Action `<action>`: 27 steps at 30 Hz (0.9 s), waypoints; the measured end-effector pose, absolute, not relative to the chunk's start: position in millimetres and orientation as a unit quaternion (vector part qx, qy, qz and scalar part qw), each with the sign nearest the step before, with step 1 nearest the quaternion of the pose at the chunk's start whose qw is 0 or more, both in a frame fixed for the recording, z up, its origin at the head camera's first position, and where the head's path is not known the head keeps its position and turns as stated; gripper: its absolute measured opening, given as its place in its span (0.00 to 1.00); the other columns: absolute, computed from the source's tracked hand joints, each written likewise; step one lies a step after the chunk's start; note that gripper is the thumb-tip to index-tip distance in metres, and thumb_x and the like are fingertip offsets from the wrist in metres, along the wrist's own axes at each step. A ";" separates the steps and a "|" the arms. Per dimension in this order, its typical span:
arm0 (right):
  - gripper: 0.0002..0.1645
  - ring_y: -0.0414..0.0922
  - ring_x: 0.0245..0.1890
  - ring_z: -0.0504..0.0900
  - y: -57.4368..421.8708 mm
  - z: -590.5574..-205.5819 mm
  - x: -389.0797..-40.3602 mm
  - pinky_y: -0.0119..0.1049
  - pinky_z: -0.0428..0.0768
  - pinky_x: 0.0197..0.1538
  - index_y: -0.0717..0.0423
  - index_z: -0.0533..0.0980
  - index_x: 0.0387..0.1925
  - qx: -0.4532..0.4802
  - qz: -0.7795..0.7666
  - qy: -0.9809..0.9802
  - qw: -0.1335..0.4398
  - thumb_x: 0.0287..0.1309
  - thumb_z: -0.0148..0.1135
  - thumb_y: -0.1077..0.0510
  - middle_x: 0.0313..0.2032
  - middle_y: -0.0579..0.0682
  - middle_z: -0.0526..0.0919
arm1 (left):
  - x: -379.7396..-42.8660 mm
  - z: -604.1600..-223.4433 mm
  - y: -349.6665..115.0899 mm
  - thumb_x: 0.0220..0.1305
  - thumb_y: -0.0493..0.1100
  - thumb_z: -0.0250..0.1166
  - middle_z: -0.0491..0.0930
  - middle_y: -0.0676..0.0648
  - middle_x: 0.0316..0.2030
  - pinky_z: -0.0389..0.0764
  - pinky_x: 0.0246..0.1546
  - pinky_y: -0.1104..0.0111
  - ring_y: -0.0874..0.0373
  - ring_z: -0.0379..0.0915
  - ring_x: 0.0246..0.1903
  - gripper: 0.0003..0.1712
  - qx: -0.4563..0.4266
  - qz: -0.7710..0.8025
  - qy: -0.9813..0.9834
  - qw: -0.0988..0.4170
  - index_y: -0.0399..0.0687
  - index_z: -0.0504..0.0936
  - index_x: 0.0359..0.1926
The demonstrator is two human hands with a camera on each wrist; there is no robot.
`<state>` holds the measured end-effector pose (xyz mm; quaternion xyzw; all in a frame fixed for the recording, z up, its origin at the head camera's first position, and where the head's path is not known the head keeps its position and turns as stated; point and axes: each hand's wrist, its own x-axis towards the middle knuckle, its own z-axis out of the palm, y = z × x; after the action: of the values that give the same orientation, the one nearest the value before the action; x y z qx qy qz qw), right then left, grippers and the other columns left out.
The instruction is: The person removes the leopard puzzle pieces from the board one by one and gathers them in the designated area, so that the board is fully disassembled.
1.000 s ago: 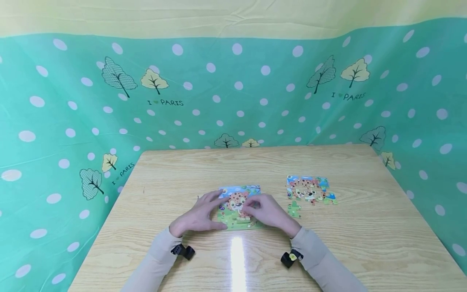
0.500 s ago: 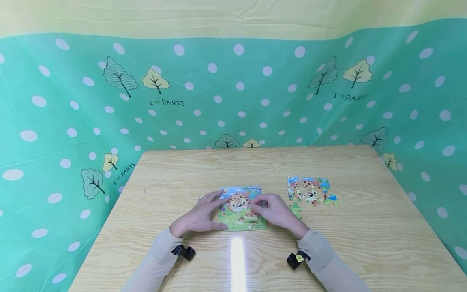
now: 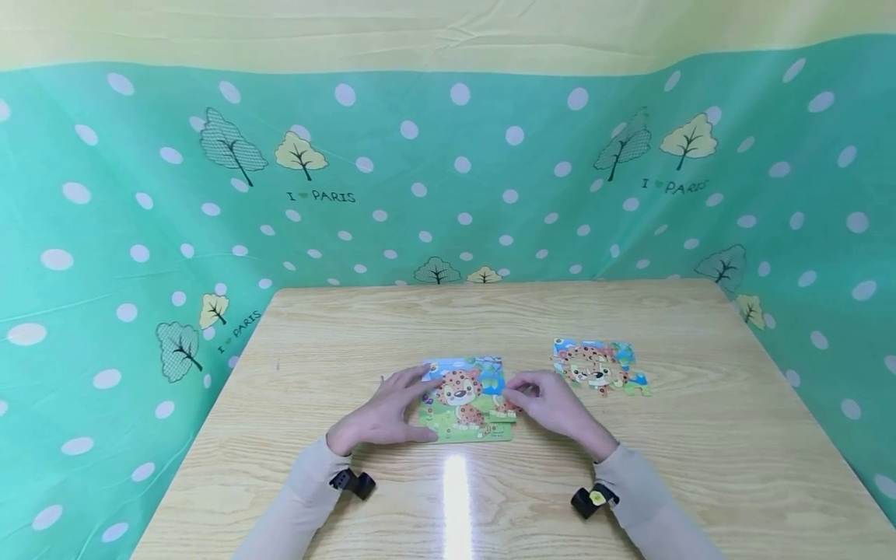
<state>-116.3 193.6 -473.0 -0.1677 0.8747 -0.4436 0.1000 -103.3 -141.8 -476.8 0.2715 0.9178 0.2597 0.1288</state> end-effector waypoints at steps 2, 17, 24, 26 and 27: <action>0.09 0.45 0.32 0.80 200.1 -474.4 -116.0 0.35 0.79 0.34 0.49 0.87 0.42 -0.161 -0.445 0.876 0.098 0.70 0.66 0.50 0.34 0.42 0.85 | -103.4 -477.1 -141.4 0.58 0.68 0.72 0.48 0.43 0.81 0.42 0.75 0.38 0.41 0.40 0.79 0.54 0.271 0.260 0.918 0.130 0.57 0.62 0.80; 0.12 0.43 0.31 0.80 237.3 -473.1 -116.0 0.34 0.77 0.33 0.51 0.87 0.42 -0.141 -0.426 0.891 0.065 0.72 0.64 0.49 0.33 0.42 0.86 | -104.6 -479.7 -141.6 0.58 0.68 0.72 0.48 0.44 0.81 0.43 0.74 0.38 0.41 0.41 0.78 0.54 0.272 0.259 0.918 0.125 0.57 0.62 0.80; 0.16 0.43 0.35 0.81 252.3 -471.0 -116.3 0.34 0.80 0.36 0.55 0.87 0.46 -0.128 -0.414 0.900 0.045 0.72 0.65 0.48 0.36 0.43 0.87 | -104.4 -478.6 -141.2 0.58 0.68 0.73 0.48 0.43 0.81 0.43 0.74 0.37 0.40 0.41 0.78 0.54 0.273 0.260 0.918 0.124 0.56 0.63 0.80; 0.17 0.44 0.36 0.82 256.2 -470.2 -116.1 0.34 0.80 0.37 0.56 0.86 0.47 -0.122 -0.414 0.901 0.046 0.72 0.64 0.47 0.37 0.44 0.87 | -104.2 -478.7 -141.2 0.58 0.68 0.72 0.48 0.43 0.81 0.43 0.74 0.37 0.40 0.41 0.78 0.55 0.273 0.258 0.918 0.125 0.56 0.62 0.80; 0.17 0.44 0.35 0.81 258.0 -469.6 -115.7 0.34 0.80 0.35 0.57 0.86 0.48 -0.119 -0.415 0.901 0.048 0.72 0.64 0.47 0.37 0.45 0.87 | -104.0 -478.5 -141.1 0.58 0.68 0.72 0.48 0.44 0.81 0.43 0.74 0.37 0.40 0.41 0.78 0.54 0.273 0.257 0.919 0.125 0.57 0.62 0.80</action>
<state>-115.7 258.0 -469.6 -0.1189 0.9007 -0.4152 0.0478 -104.0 -141.1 -478.5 0.2727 0.9186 0.2571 0.1254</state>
